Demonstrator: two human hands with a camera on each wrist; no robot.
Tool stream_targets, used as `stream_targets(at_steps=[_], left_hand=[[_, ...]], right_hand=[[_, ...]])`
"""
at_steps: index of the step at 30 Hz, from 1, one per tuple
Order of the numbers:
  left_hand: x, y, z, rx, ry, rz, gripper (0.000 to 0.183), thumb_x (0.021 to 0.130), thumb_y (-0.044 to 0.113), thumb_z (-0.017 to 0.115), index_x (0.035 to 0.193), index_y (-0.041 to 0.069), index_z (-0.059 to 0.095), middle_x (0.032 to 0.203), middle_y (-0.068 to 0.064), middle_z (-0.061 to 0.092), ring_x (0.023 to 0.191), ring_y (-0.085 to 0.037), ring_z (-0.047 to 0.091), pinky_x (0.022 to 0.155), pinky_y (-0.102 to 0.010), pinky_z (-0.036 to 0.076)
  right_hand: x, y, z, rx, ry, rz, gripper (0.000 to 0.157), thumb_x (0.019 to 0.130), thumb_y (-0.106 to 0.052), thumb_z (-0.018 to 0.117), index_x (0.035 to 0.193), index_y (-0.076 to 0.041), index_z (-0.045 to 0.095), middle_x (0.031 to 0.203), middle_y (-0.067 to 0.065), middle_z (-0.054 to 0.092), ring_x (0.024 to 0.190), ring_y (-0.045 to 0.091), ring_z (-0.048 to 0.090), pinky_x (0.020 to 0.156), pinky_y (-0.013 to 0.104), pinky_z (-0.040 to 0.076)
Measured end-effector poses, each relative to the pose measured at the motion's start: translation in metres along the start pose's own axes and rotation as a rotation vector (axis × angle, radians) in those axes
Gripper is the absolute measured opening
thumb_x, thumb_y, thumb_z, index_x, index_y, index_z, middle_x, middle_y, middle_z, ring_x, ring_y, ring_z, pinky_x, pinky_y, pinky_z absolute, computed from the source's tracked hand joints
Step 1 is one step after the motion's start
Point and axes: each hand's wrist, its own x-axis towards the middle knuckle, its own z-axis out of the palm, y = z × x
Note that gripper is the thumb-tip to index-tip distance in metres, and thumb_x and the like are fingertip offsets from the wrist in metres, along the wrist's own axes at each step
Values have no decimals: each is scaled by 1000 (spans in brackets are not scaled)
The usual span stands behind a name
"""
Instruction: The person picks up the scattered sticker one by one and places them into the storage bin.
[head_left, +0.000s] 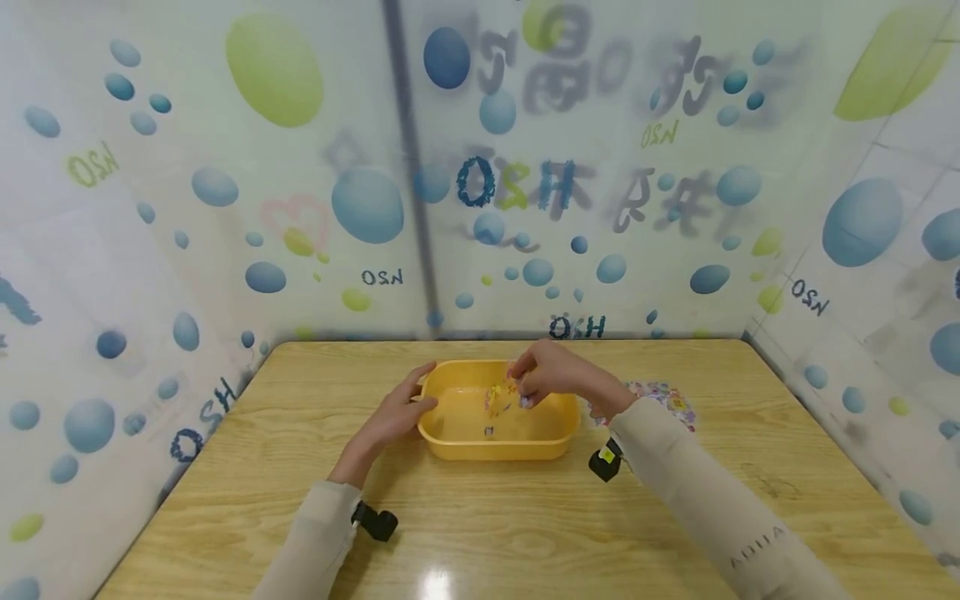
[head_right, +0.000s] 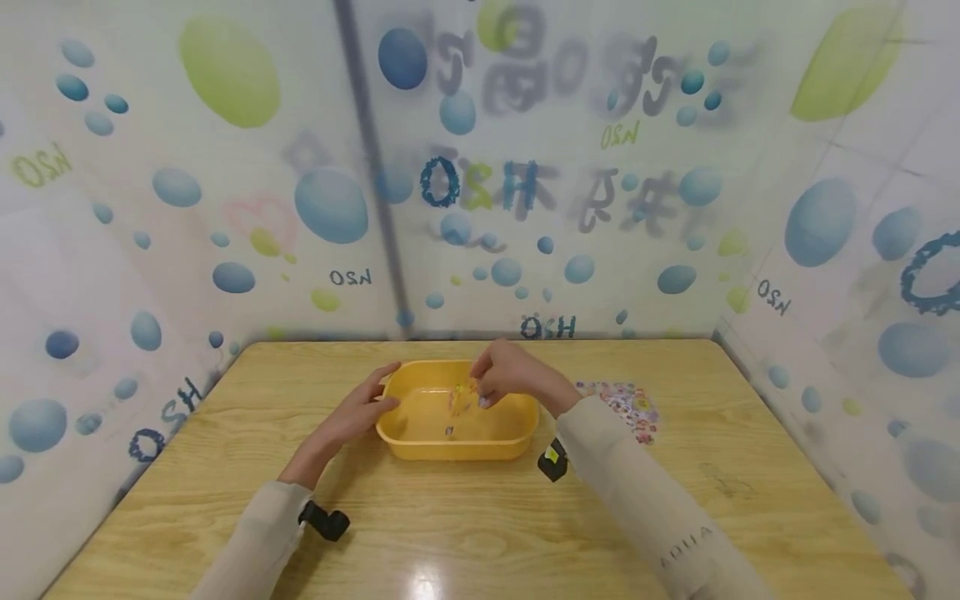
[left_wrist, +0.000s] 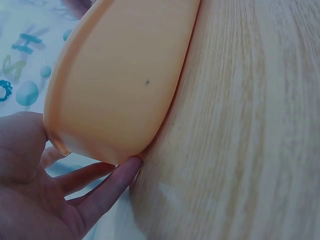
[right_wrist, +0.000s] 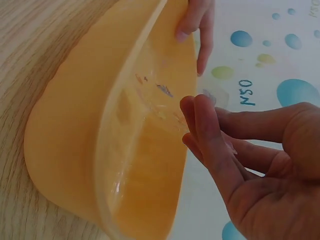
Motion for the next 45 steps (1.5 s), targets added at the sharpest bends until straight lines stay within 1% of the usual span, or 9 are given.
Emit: stream_targets(at_steps=[5, 10, 13, 18, 22, 26, 31, 39, 45], left_hand=[[2, 1, 1, -21, -1, -4, 60, 98, 22, 53, 151, 32, 27, 144, -20, 42, 119, -34, 53, 77, -35, 55], [3, -1, 2, -20, 7, -4, 59, 98, 22, 54, 150, 32, 28, 145, -20, 41, 122, -35, 50, 77, -35, 55], [2, -2, 2, -16, 10, -4, 59, 98, 21, 54, 150, 32, 29, 145, -19, 42, 123, -35, 50, 80, -37, 55], [3, -2, 2, -8, 17, -6, 59, 98, 21, 54, 150, 33, 29, 145, -18, 42, 126, -36, 48, 84, -39, 55], [2, 0, 1, -7, 13, -9, 59, 98, 22, 53, 150, 34, 28, 146, -18, 41, 126, -36, 47, 81, -38, 55], [1, 0, 1, -8, 10, -7, 58, 98, 22, 53, 150, 33, 28, 146, -18, 40, 127, -37, 47, 79, -37, 55], [1, -1, 1, -13, 7, -7, 58, 99, 22, 53, 150, 33, 28, 147, -18, 39, 127, -36, 47, 78, -35, 55], [1, -1, 2, -22, 16, -5, 58, 98, 21, 53, 150, 33, 29, 145, -20, 41, 123, -36, 51, 76, -35, 56], [1, -2, 2, -19, 15, -7, 59, 98, 21, 54, 150, 34, 29, 144, -20, 41, 121, -35, 52, 73, -35, 56]], right_hand=[[11, -5, 3, -39, -51, 22, 38, 88, 2, 57, 126, 5, 59, 118, 23, 63, 70, 21, 69, 73, 34, 58], [20, -13, 5, -116, -67, 97, 34, 87, 3, 59, 121, 7, 61, 114, 21, 65, 69, 19, 70, 74, 36, 58], [24, -16, 6, -170, -66, 120, 29, 86, 2, 62, 114, 5, 65, 110, 16, 67, 68, 19, 71, 72, 34, 58], [27, -17, 10, -235, -56, 153, 13, 86, -1, 64, 95, 4, 72, 85, 12, 70, 66, 22, 71, 66, 34, 58], [29, -15, 14, -278, -49, 214, 8, 85, -3, 65, 86, 2, 72, 77, 12, 70, 66, 23, 70, 66, 35, 58], [32, -11, 16, -307, -72, 272, 6, 86, -7, 68, 86, -2, 70, 79, 13, 70, 69, 24, 70, 67, 35, 59], [34, -5, 18, -352, -105, 346, 12, 85, -16, 73, 87, -5, 67, 86, 13, 70, 76, 26, 71, 69, 35, 58], [38, 4, 19, -415, -155, 365, 20, 86, -24, 72, 86, -4, 70, 86, 11, 71, 75, 26, 71, 69, 37, 58], [40, 7, 21, -455, -183, 379, 21, 88, -24, 69, 87, -4, 72, 84, 11, 71, 70, 24, 71, 64, 34, 58]])
